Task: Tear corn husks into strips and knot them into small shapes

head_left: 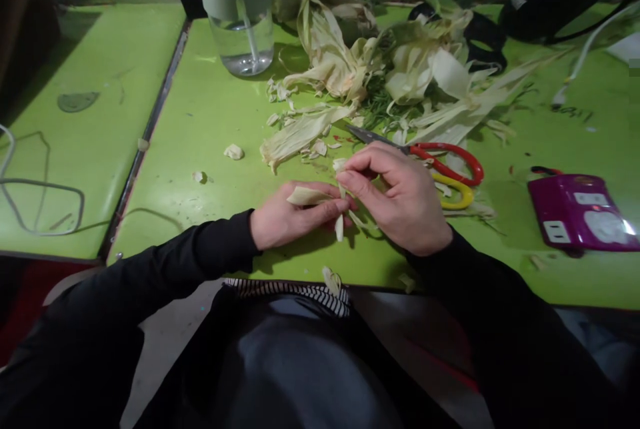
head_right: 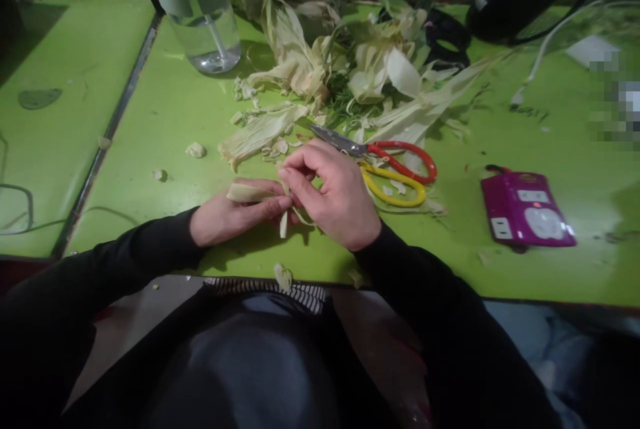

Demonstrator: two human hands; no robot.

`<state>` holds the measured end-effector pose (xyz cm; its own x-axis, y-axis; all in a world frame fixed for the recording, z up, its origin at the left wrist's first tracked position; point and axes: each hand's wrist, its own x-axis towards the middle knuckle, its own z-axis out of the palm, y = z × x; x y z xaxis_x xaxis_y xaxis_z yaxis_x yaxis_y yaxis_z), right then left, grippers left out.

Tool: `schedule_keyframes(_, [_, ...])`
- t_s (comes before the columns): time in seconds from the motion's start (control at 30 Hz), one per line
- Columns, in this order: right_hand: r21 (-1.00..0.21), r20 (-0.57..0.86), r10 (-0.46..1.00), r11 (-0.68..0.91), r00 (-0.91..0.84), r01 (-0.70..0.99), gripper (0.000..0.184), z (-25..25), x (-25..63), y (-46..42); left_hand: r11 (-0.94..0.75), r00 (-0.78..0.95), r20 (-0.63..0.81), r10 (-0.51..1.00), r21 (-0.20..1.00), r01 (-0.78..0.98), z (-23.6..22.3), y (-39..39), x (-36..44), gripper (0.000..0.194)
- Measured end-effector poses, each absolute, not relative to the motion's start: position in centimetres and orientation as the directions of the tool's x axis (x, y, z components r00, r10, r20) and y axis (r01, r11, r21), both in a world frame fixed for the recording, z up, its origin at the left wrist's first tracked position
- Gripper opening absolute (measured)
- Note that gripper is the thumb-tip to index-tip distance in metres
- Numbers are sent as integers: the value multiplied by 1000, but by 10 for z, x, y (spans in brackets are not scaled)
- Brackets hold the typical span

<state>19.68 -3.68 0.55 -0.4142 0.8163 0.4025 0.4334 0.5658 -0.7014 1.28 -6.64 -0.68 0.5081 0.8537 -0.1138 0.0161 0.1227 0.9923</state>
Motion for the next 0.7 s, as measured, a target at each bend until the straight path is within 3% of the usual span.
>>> schedule_keyframes(0.2, [-839, 332, 881, 439, -337, 321, 25, 12, 205, -29, 307, 447, -178, 877, 922, -236, -2, -63, 11, 30])
schedule_keyframes(0.27, [-777, 394, 853, 508, -343, 371, 24, 15, 210, -28, 312, 416, -183, 891, 911, -268, -1, -60, 8, 31])
schedule_keyframes(0.33, [-614, 468, 779, 626, -417, 480, 23, 16, 213, -28, 291, 411, -168, 896, 921, -258, -2, -56, 5, 32])
schedule_keyframes(0.43, [-420, 450, 697, 717, -558, 557, 22, 14, 213, -26, 237, 420, -118, 900, 940, -245, -6, -52, 2, 30])
schedule_keyframes(0.7, [-532, 331, 740, 659, -586, 531, 9, 5, 206, -28, 231, 446, -134, 885, 958, -172, -13, -47, 4, 22])
